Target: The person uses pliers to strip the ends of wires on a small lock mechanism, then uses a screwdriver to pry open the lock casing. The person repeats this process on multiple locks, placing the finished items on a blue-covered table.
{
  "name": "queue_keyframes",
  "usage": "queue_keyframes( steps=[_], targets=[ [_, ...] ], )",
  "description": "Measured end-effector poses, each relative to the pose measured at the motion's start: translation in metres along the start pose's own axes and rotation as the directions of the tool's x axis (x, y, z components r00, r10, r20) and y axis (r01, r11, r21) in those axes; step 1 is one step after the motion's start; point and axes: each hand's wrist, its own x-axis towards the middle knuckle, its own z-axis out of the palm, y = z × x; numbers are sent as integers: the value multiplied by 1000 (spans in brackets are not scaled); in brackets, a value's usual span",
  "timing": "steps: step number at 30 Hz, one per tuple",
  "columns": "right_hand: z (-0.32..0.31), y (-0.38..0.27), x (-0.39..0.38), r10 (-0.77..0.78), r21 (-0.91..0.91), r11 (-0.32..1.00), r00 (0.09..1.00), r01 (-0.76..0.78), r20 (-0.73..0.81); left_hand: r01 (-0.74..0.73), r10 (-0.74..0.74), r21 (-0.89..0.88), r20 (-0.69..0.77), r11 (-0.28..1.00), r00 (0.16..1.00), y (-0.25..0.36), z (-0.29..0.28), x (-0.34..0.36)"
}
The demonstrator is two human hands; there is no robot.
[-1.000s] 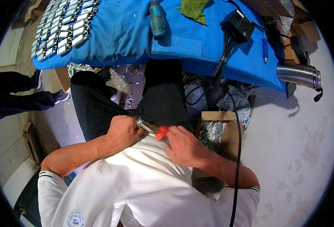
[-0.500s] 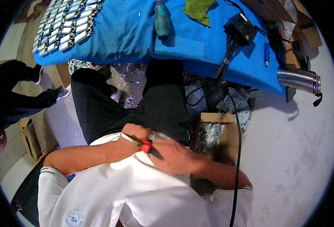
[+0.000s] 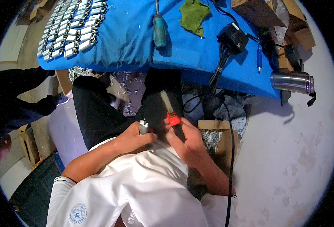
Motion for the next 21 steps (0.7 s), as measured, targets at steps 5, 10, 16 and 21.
queue_keyframes(
  steps=[5,10,16,21],
  targets=[
    [-2,-2,-2,-103,-306,947,995,99,4,97,-57,-249,165,964,985,7,-8,-10],
    [-7,-5,-8,-214,-604,772,976,201,52,34,2,-245,145,969,989,2,-7,-12],
    [-1,-3,-16,-290,-679,667,946,306,142,-149,147,-17,-89,989,985,3,-9,-8],
    [10,-1,-16,-282,-674,676,949,298,137,-226,261,168,-232,959,937,-18,-13,2]
  ],
)
